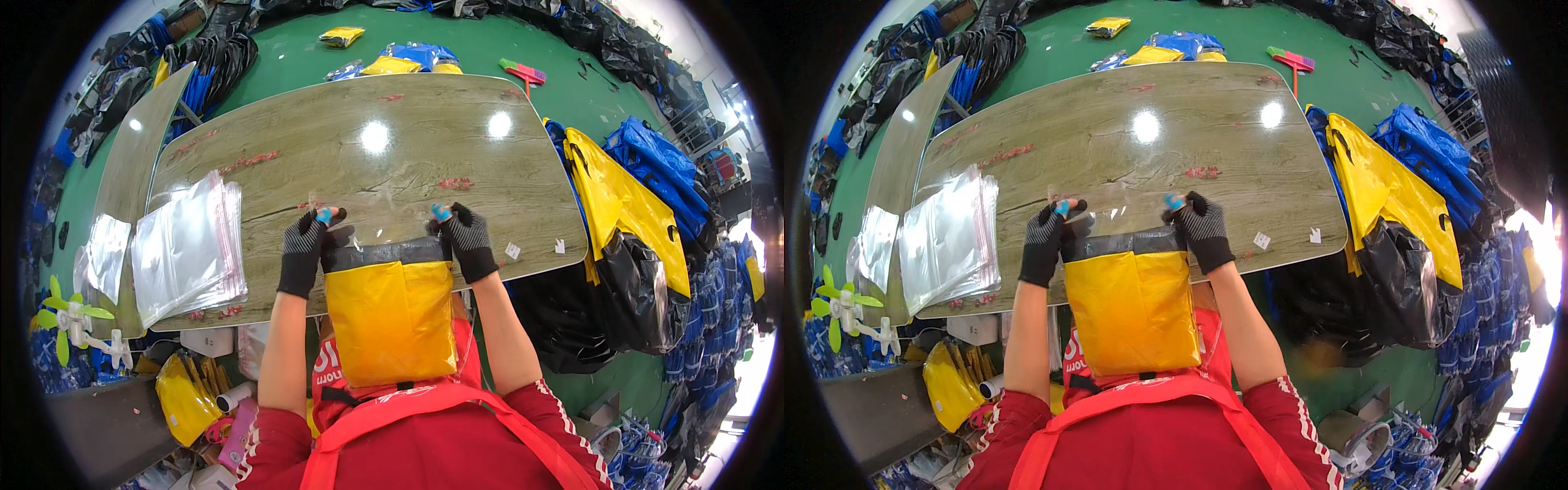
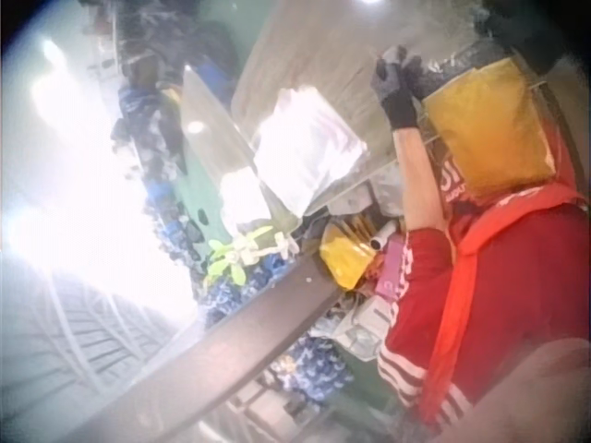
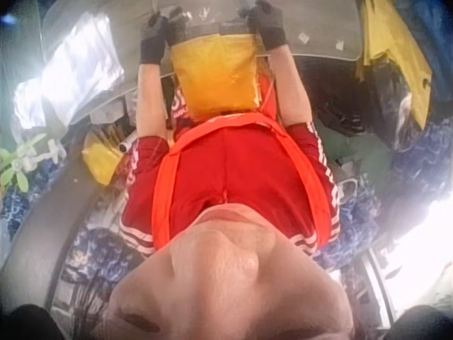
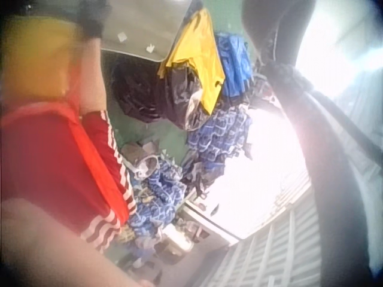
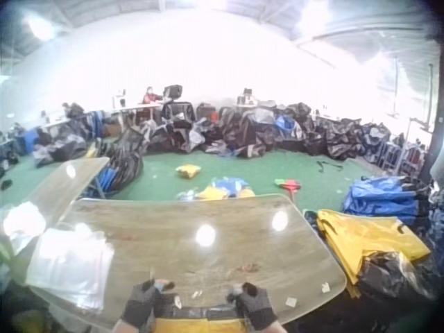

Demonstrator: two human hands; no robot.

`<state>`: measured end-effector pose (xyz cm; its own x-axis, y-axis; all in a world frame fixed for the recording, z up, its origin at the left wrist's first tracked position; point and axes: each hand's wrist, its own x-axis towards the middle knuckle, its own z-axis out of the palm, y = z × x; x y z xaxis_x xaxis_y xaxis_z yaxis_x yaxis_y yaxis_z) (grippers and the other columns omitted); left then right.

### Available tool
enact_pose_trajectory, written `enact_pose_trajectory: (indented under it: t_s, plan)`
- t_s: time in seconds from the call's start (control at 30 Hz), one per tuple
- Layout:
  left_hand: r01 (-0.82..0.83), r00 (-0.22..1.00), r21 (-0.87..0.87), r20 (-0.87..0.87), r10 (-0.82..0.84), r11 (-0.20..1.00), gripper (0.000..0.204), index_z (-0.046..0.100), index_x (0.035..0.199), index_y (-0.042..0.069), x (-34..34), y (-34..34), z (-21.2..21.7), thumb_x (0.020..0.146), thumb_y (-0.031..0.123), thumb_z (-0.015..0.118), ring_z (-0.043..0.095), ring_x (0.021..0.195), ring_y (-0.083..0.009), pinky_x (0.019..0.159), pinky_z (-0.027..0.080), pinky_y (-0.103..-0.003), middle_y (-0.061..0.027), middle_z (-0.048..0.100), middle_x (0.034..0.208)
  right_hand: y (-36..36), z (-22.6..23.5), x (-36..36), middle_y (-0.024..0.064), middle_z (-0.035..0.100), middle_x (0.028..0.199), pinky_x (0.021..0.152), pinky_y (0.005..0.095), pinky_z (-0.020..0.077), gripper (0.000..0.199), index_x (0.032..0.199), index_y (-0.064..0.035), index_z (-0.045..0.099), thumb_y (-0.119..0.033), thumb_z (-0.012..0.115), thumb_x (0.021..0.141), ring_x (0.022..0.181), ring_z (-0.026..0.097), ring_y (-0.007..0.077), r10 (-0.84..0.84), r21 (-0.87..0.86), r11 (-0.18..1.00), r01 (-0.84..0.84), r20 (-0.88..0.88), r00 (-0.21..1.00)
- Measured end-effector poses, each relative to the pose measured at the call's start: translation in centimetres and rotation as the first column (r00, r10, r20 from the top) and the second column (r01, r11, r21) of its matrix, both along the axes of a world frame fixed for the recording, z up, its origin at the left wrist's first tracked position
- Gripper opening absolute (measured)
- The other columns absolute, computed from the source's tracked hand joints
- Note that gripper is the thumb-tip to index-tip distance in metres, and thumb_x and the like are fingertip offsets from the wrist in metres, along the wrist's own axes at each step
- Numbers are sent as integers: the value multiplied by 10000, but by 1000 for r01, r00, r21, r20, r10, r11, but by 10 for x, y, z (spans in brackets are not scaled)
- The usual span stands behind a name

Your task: The person folds blue and yellow waterproof bags on a table, then places each folded bag into a clear plastic bag and seals it. The process is repeated for multiple bags.

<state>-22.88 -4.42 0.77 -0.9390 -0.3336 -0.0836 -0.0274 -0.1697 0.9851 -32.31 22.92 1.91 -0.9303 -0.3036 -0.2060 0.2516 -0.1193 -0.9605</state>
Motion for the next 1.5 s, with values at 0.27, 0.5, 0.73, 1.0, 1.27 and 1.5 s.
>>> enact_pose_trajectory:
  t_s: [0.27, 0.5, 0.73, 1.0, 1.27, 1.5]
  plan:
    - [53, 996, 333, -80, -28, 942, 376, 658, 1117, -9, -8, 3, 34, 1003, 316, 509, 673, 848, -176, 755, 535, -286, -112, 689, 970, -73, 78, -2, 128, 628, 979, 787, 388, 485, 303, 1077, -108, 660, -69, 646, 777, 896, 578, 317, 532, 561, 814, 152, -824, 193]
    - [-62, 968, -552, -235, -84, 832, 261, 651, 1128, -23, 10, 0, 52, 974, 165, 555, 679, 931, -163, 814, 507, -264, -128, 711, 943, -122, 84, -37, 101, 650, 835, 710, 415, 533, 190, 839, -107, 677, -295, 654, 814, 834, 636, 311, 598, 594, 800, -79, -801, 35]
    - [152, 986, 81, -87, -145, 985, 325, 595, 1200, -42, 18, 3, 61, 996, 197, 511, 669, 1031, -313, 920, 536, -399, -205, 671, 1105, -90, 162, -66, 118, 681, 803, 673, 362, 552, 176, 1020, -85, 632, -98, 608, 846, 679, 658, 227, 660, 795, 600, 91, -556, 505]
    - [58, 988, -254, -123, -92, 966, 293, 636, 1156, -37, 24, 8, 68, 978, 181, 555, 690, 898, -180, 791, 528, -293, -152, 714, 998, -110, 115, -17, 60, 647, 845, 660, 383, 541, 220, 974, -141, 690, -221, 708, 771, 827, 643, 263, 755, 753, 655, -61, -656, 16]
    - [-4, 992, -627, -102, -77, 779, 243, 639, 1102, -29, 27, 13, 68, 970, 151, 545, 693, 849, -204, 763, 524, -323, -153, 708, 954, -91, 114, -54, 116, 677, 884, 665, 433, 530, 195, 896, -131, 677, -305, 639, 817, 811, 654, 288, 841, 847, 487, 213, -521, 146]
    - [-104, 992, -182, -91, 89, 978, 322, 677, 1054, 13, 22, -9, 55, 990, 292, 530, 616, 720, -109, 654, 490, -261, -63, 695, 971, 41, 154, -132, 127, 621, 795, 472, 349, 497, 179, 1045, -67, 568, -192, 561, 916, 613, 632, 209, -294, 226, 868, 443, -485, 824]
